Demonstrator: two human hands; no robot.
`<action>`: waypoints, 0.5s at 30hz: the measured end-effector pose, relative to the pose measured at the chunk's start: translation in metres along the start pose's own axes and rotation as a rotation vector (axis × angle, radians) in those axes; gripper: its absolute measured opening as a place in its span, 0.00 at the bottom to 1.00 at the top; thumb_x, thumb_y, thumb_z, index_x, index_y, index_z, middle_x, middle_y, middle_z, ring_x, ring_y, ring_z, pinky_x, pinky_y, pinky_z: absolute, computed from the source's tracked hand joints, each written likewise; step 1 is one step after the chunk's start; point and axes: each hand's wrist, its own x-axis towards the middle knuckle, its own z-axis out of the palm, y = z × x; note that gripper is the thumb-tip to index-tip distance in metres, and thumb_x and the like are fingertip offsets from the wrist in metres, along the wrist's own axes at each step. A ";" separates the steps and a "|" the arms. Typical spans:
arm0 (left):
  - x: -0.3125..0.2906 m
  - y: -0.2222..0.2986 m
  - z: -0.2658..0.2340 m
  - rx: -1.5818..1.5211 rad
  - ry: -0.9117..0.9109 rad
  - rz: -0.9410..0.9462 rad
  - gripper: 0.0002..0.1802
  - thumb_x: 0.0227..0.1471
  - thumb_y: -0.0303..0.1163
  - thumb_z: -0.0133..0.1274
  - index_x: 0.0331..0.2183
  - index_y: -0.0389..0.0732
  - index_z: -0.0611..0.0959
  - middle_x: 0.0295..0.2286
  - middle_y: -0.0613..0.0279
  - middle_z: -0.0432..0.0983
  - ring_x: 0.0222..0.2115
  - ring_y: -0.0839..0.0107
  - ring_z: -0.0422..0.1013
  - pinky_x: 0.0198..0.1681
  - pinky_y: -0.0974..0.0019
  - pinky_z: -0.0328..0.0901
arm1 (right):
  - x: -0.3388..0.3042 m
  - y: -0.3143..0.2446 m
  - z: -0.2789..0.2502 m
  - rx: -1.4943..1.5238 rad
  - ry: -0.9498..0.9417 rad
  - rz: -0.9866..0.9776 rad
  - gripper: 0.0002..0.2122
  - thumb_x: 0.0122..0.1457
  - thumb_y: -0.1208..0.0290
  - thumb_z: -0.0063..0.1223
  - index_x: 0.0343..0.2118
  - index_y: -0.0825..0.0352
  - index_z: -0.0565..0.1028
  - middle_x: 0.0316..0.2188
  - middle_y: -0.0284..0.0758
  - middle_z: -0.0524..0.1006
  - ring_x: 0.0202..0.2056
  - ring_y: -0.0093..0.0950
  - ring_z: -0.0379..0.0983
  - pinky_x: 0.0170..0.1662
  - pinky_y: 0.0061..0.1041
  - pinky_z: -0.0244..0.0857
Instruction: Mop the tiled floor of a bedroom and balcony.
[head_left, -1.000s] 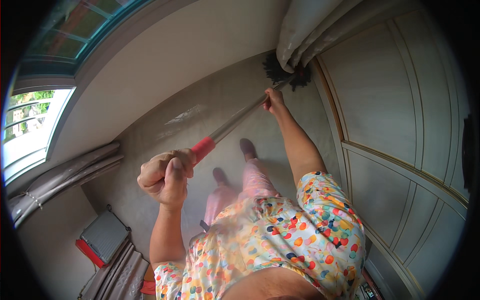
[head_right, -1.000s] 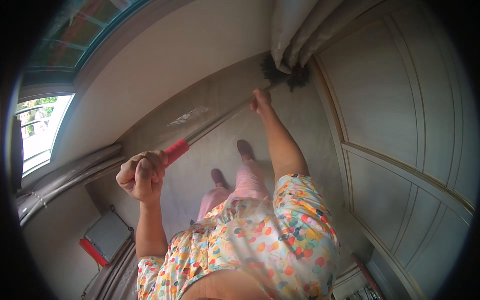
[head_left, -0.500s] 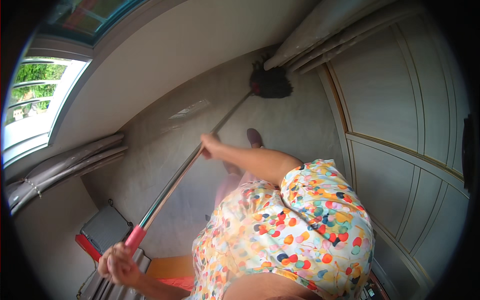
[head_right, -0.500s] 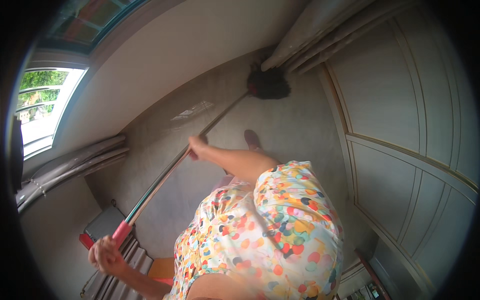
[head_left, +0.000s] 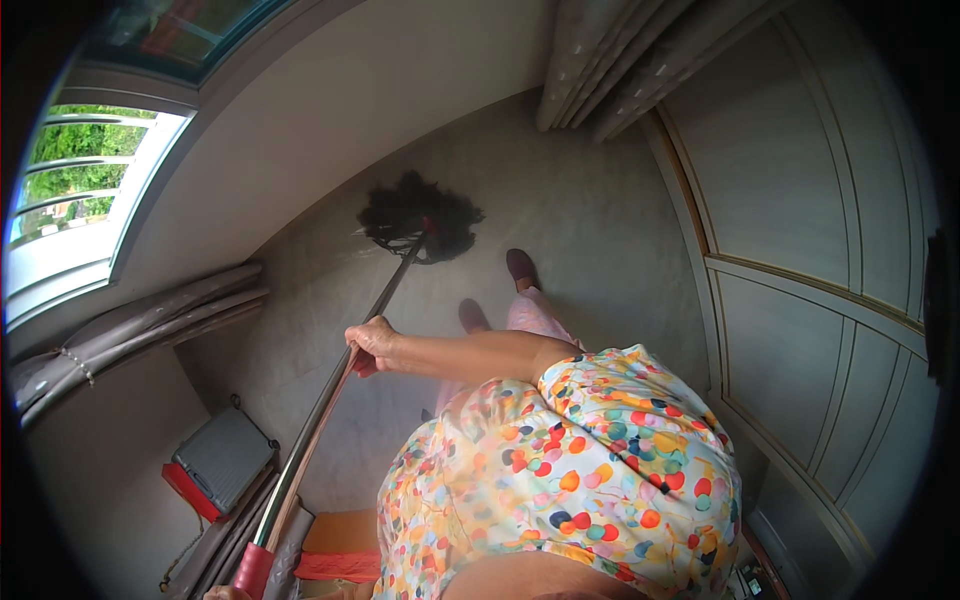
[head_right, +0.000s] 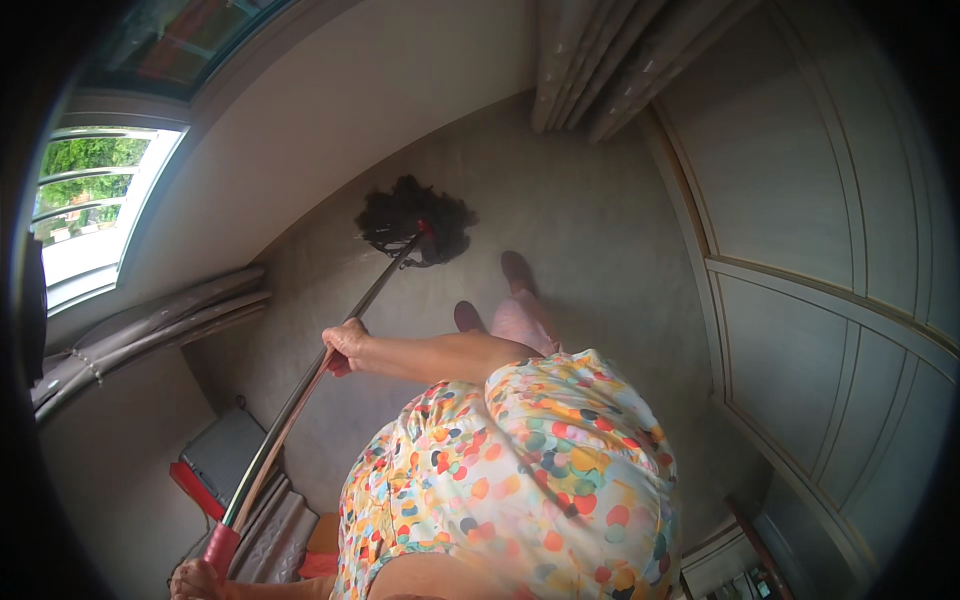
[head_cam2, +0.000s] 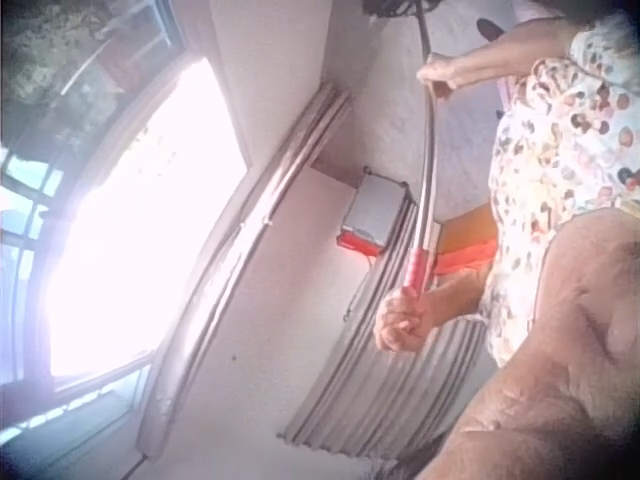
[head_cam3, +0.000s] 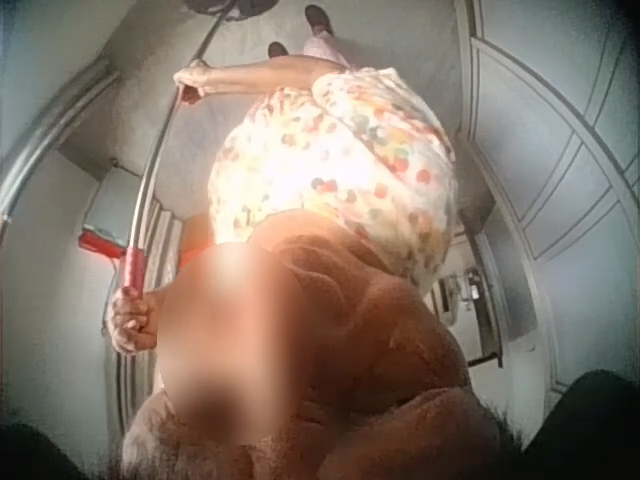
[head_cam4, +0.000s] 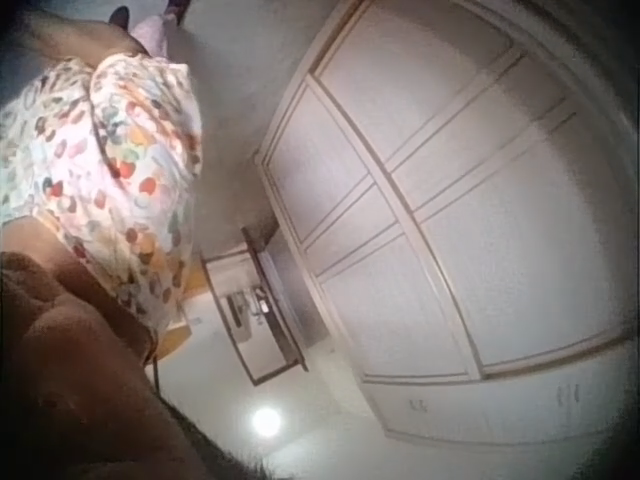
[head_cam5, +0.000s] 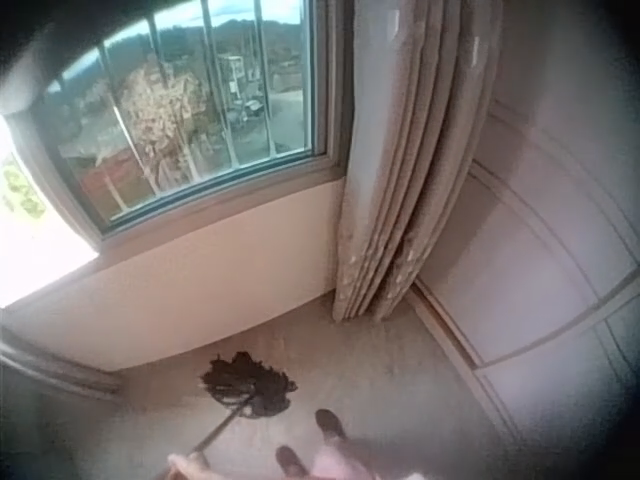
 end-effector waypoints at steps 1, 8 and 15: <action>-0.001 0.001 -0.005 -0.027 -0.037 -0.005 0.12 0.41 0.24 0.33 0.13 0.32 0.67 0.09 0.57 0.60 0.09 0.69 0.56 0.15 0.62 0.55 | -0.001 -0.007 0.001 -0.016 0.022 -0.016 0.05 0.35 0.73 0.43 0.11 0.67 0.66 0.10 0.41 0.69 0.09 0.29 0.65 0.11 0.29 0.60; 0.005 -0.018 0.009 0.081 0.373 -0.063 0.15 0.38 0.23 0.35 0.06 0.43 0.57 0.05 0.67 0.50 0.06 0.79 0.48 0.16 0.72 0.54 | -0.011 -0.056 -0.012 0.044 0.033 -0.304 0.07 0.37 0.74 0.45 0.09 0.68 0.64 0.07 0.39 0.66 0.05 0.26 0.61 0.05 0.22 0.56; 0.062 -0.129 0.061 0.013 0.222 -0.088 0.15 0.38 0.20 0.37 0.07 0.37 0.57 0.05 0.63 0.56 0.05 0.75 0.53 0.09 0.73 0.53 | 0.009 -0.181 -0.104 0.196 0.133 -0.557 0.06 0.36 0.73 0.46 0.16 0.67 0.62 0.07 0.34 0.61 0.04 0.26 0.58 0.03 0.23 0.52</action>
